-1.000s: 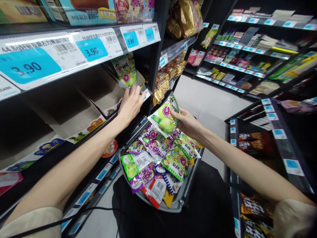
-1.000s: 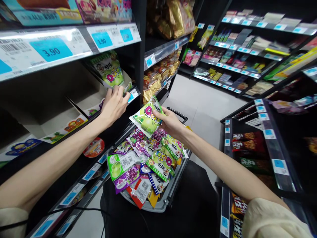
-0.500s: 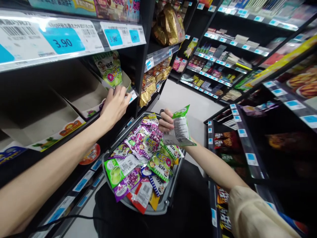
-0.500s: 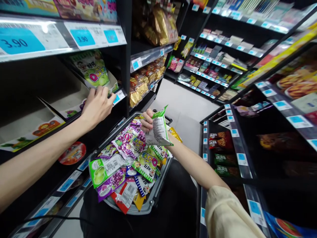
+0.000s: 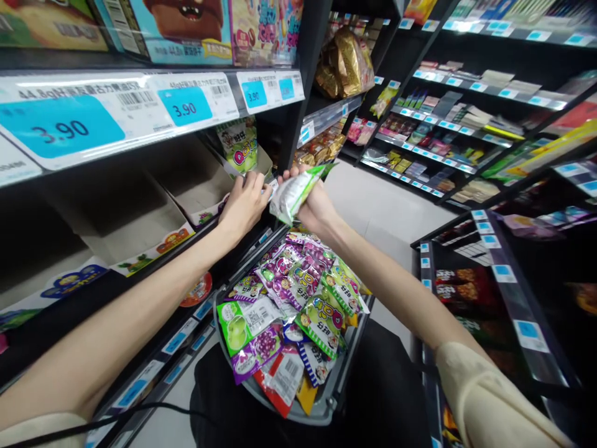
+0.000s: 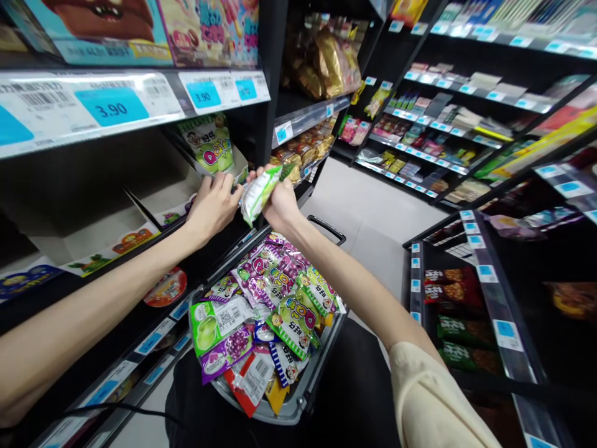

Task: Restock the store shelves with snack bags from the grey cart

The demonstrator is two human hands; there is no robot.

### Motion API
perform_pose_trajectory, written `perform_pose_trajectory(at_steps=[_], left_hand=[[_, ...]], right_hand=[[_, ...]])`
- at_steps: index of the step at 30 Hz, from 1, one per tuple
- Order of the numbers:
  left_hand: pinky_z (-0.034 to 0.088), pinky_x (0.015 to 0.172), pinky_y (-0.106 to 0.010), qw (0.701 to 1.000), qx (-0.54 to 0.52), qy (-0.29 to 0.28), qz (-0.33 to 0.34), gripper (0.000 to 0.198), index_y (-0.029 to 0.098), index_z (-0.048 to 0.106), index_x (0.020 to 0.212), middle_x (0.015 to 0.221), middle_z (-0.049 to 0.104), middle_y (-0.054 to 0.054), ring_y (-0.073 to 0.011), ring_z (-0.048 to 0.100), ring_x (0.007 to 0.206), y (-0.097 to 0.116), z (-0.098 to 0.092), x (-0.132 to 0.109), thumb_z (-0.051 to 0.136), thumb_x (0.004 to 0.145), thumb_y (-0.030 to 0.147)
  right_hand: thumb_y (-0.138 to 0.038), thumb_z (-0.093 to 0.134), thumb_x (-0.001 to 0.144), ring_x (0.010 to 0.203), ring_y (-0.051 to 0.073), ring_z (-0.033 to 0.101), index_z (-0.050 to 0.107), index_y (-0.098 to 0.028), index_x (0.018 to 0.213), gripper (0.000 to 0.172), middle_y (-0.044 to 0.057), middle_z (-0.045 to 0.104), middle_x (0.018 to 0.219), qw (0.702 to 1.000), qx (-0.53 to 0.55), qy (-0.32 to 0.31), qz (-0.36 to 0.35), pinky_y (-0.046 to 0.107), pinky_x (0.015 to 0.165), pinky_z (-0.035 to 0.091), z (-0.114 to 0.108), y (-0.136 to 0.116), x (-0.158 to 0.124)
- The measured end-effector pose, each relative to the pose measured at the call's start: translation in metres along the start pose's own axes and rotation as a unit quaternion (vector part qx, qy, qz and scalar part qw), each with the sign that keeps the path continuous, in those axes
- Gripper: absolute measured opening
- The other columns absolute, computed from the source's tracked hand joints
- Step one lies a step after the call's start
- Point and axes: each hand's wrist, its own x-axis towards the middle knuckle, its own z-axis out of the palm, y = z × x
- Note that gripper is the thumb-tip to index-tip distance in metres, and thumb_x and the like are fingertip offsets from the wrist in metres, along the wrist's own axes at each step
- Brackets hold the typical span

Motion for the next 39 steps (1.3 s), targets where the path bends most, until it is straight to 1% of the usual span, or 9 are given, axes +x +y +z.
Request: perform_pose_trajectory(at_steps=[6, 10, 13, 18, 22, 27, 29, 32, 39], left_hand=[[0.043, 0.101, -0.049, 1.000, 0.024, 0.002, -0.001, 0.041, 0.004, 0.060, 0.129, 0.126, 0.058, -0.026, -0.0380, 0.050, 0.125, 0.000, 0.000, 0.000, 0.038, 0.095, 0.009], [0.044, 0.099, -0.049, 0.999, 0.047, 0.000, 0.013, 0.037, 0.007, 0.065, 0.122, 0.128, 0.059, -0.026, -0.0375, 0.051, 0.124, 0.000, -0.001, 0.001, 0.038, 0.096, 0.010], [0.045, 0.096, -0.048, 0.998, 0.058, 0.005, 0.017, 0.036, 0.007, 0.065, 0.121, 0.127, 0.060, -0.025, -0.0373, 0.054, 0.122, 0.000, -0.002, 0.001, 0.039, 0.096, 0.009], [0.044, 0.089, -0.044, 0.998, 0.062, 0.006, 0.012, 0.035, 0.008, 0.067, 0.115, 0.115, 0.062, -0.023, -0.0358, 0.058, 0.114, 0.001, -0.003, 0.001, 0.037, 0.097, 0.008], [0.043, 0.088, -0.043, 0.998, 0.060, 0.006, 0.002, 0.038, 0.008, 0.064, 0.122, 0.115, 0.062, -0.022, -0.0348, 0.057, 0.112, 0.002, -0.003, 0.000, 0.036, 0.096, 0.007], [0.042, 0.089, -0.044, 0.998, 0.061, -0.001, 0.011, 0.036, 0.009, 0.066, 0.118, 0.114, 0.061, -0.021, -0.0340, 0.056, 0.111, 0.001, -0.005, 0.001, 0.036, 0.097, 0.008], [0.043, 0.089, -0.044, 0.998, 0.064, -0.003, 0.011, 0.037, 0.009, 0.066, 0.118, 0.115, 0.061, -0.021, -0.0338, 0.056, 0.111, 0.001, -0.005, 0.001, 0.036, 0.097, 0.008], [0.043, 0.090, -0.044, 0.998, 0.058, -0.003, 0.010, 0.038, 0.008, 0.065, 0.119, 0.117, 0.061, -0.021, -0.0340, 0.055, 0.113, 0.002, -0.005, 0.002, 0.034, 0.098, 0.008], [0.040, 0.101, -0.051, 0.999, -0.028, -0.027, -0.014, 0.039, 0.012, 0.061, 0.131, 0.131, 0.057, -0.022, -0.0382, 0.050, 0.127, 0.002, -0.004, 0.001, 0.043, 0.097, 0.016]], right_hand=[[-0.072, 0.060, 0.086, 0.102, 0.024, 0.069, 0.057, -0.025, 0.096, 0.048, 0.006, 0.071, 0.098, 0.992, -0.111, 0.027, -0.062, 0.041, 0.082, 0.061, 0.033, 0.013, 0.076], [-0.071, 0.056, 0.089, 0.104, 0.025, 0.067, 0.059, -0.022, 0.101, 0.051, 0.006, 0.067, 0.102, 0.969, -0.182, 0.004, -0.165, 0.043, 0.084, 0.059, 0.039, 0.018, 0.109], [-0.060, 0.046, 0.097, 0.109, 0.024, 0.064, 0.059, -0.022, 0.103, 0.041, 0.006, 0.064, 0.104, 0.943, -0.233, 0.016, -0.239, 0.043, 0.089, 0.057, 0.043, 0.024, 0.120], [-0.037, 0.038, 0.102, 0.114, 0.025, 0.060, 0.058, -0.020, 0.108, 0.027, 0.008, 0.064, 0.109, 0.933, -0.268, 0.054, -0.235, 0.048, 0.103, 0.051, 0.049, 0.036, 0.115], [-0.029, 0.037, 0.102, 0.120, 0.027, 0.058, 0.060, -0.021, 0.109, 0.025, 0.011, 0.065, 0.113, 0.863, -0.410, 0.053, -0.291, 0.049, 0.111, 0.045, 0.051, 0.039, 0.114], [-0.028, 0.052, 0.097, 0.129, 0.033, 0.052, 0.063, -0.022, 0.114, 0.021, 0.014, 0.061, 0.125, 0.753, -0.571, -0.056, -0.322, 0.053, 0.116, 0.041, 0.049, 0.029, 0.116], [-0.031, 0.054, 0.097, 0.133, 0.035, 0.049, 0.061, -0.020, 0.123, 0.029, 0.015, 0.057, 0.132, 0.732, -0.581, -0.059, -0.351, 0.057, 0.116, 0.040, 0.046, 0.021, 0.109], [-0.037, 0.053, 0.099, 0.136, 0.038, 0.046, 0.059, -0.018, 0.124, 0.032, 0.015, 0.052, 0.138, 0.742, -0.555, -0.057, -0.371, 0.065, 0.112, 0.041, 0.037, 0.008, 0.093], [-0.010, 0.075, 0.074, 0.103, 0.030, 0.070, 0.070, -0.016, 0.087, 0.015, 0.009, 0.072, 0.108, 0.772, -0.507, -0.315, -0.216, 0.044, 0.095, 0.057, 0.029, -0.012, 0.086]])
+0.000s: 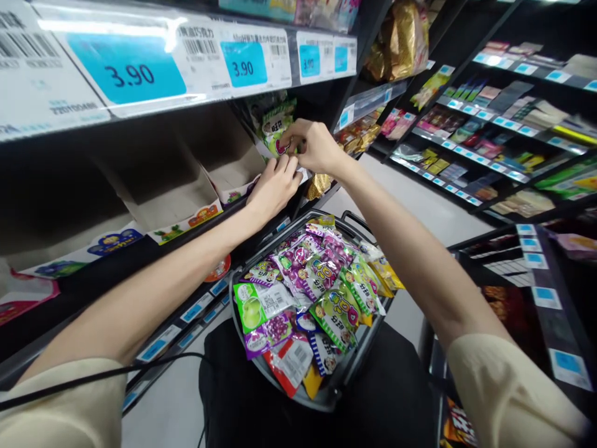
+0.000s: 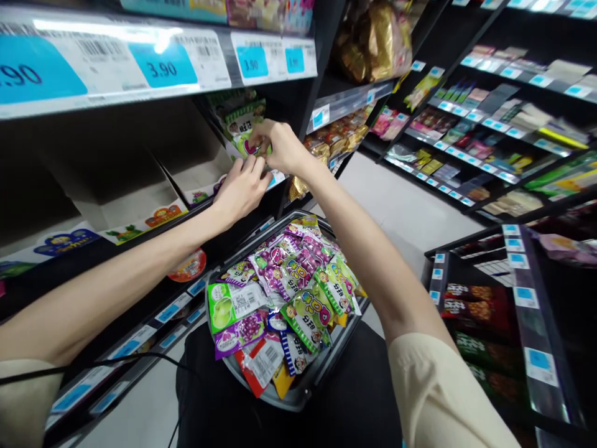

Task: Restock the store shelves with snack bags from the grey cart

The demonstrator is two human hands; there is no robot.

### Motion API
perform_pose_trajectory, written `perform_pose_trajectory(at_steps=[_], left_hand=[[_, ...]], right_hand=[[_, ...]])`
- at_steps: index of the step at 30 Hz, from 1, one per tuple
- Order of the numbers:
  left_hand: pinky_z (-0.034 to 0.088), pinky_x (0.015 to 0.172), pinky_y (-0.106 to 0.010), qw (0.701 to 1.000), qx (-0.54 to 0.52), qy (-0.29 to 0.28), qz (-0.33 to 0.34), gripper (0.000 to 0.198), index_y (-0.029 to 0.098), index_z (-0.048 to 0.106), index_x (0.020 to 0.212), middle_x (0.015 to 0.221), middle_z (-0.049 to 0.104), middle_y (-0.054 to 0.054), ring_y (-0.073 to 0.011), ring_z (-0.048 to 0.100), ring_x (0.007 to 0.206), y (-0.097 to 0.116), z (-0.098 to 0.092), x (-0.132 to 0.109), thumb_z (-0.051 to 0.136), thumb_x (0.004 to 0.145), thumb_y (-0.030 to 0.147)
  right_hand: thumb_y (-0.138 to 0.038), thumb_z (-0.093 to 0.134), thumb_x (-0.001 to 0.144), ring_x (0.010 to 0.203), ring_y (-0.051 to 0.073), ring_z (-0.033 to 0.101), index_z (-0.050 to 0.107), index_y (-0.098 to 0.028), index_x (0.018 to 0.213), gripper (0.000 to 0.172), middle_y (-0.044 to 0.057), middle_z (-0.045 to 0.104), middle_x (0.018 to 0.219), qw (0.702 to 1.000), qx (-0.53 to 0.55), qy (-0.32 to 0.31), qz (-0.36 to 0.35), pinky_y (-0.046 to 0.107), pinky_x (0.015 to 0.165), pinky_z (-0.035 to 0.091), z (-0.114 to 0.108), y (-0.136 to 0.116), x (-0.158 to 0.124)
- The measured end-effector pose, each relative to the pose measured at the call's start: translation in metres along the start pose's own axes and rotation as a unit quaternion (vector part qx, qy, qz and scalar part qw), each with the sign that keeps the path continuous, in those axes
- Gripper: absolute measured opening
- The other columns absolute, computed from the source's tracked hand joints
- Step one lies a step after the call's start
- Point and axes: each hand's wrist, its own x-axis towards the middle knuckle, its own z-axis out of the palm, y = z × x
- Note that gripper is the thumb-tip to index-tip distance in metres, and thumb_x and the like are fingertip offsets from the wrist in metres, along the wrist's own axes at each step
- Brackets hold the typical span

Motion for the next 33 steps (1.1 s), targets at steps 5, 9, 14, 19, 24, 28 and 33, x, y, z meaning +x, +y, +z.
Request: perform_pose_trajectory(at_steps=[5, 9, 14, 19, 24, 28, 33], left_hand=[[0.039, 0.104, -0.054, 1.000, -0.029, 0.001, -0.010, 0.036, 0.013, 0.061, 0.129, 0.132, 0.055, -0.022, -0.0400, 0.047, 0.130, -0.001, 0.003, 0.000, 0.046, 0.099, 0.025], [0.038, 0.105, -0.055, 0.999, -0.037, 0.011, -0.008, 0.037, 0.010, 0.060, 0.128, 0.133, 0.053, -0.024, -0.0411, 0.046, 0.132, -0.001, 0.005, 0.001, 0.045, 0.100, 0.026], [0.037, 0.107, -0.056, 0.999, -0.038, 0.009, -0.007, 0.042, 0.009, 0.056, 0.136, 0.136, 0.053, -0.024, -0.0413, 0.045, 0.132, 0.000, 0.005, 0.001, 0.045, 0.098, 0.024], [0.038, 0.108, -0.053, 0.999, -0.047, 0.006, -0.012, 0.035, 0.012, 0.059, 0.129, 0.133, 0.054, -0.020, -0.0381, 0.046, 0.132, -0.002, 0.006, 0.000, 0.045, 0.100, 0.024], [0.042, 0.105, -0.050, 0.999, -0.021, 0.024, -0.005, 0.031, 0.012, 0.062, 0.124, 0.131, 0.057, -0.020, -0.0364, 0.050, 0.129, -0.002, 0.006, -0.001, 0.046, 0.098, 0.017], [0.045, 0.101, -0.046, 0.998, 0.034, 0.042, 0.010, 0.031, 0.011, 0.064, 0.121, 0.127, 0.059, -0.020, -0.0343, 0.054, 0.124, -0.002, 0.006, -0.002, 0.046, 0.096, 0.012], [0.047, 0.094, -0.042, 0.994, 0.089, 0.057, 0.019, 0.029, 0.011, 0.065, 0.116, 0.120, 0.061, -0.018, -0.0314, 0.057, 0.116, -0.002, 0.005, -0.002, 0.045, 0.096, 0.009]], right_hand=[[-0.013, 0.062, 0.081, 0.093, 0.017, 0.071, 0.066, -0.012, 0.077, 0.005, 0.004, 0.075, 0.092, 0.998, -0.034, 0.048, 0.018, 0.027, 0.092, 0.053, 0.011, 0.005, 0.012], [-0.019, 0.069, 0.085, 0.090, 0.014, 0.068, 0.066, -0.013, 0.083, 0.007, 0.003, 0.073, 0.086, 0.994, -0.008, 0.086, 0.068, 0.024, 0.092, 0.051, 0.022, 0.010, 0.008], [-0.024, 0.066, 0.090, 0.108, 0.024, 0.066, 0.068, -0.021, 0.093, 0.005, 0.005, 0.071, 0.107, 0.993, 0.011, 0.112, 0.036, 0.041, 0.103, 0.054, 0.013, -0.006, -0.028], [-0.033, 0.078, 0.081, 0.090, 0.026, 0.066, 0.069, -0.023, 0.084, 0.014, 0.006, 0.068, 0.088, 0.996, -0.008, -0.037, 0.083, 0.047, 0.090, 0.055, -0.019, -0.024, -0.091], [-0.055, 0.090, 0.063, 0.068, 0.024, 0.064, 0.073, -0.024, 0.087, 0.043, 0.006, 0.069, 0.076, 0.908, -0.090, -0.362, 0.190, 0.041, 0.067, 0.053, -0.016, -0.002, -0.160], [-0.053, 0.088, 0.065, 0.099, 0.035, 0.069, 0.067, -0.015, 0.125, 0.073, 0.017, 0.072, 0.110, 0.886, -0.173, -0.381, 0.202, 0.046, 0.085, 0.056, 0.010, 0.005, -0.192], [-0.046, 0.090, 0.066, 0.110, 0.034, 0.065, 0.063, -0.012, 0.130, 0.077, 0.018, 0.070, 0.120, 0.885, -0.138, -0.399, 0.196, 0.043, 0.095, 0.051, 0.019, -0.002, -0.195]])
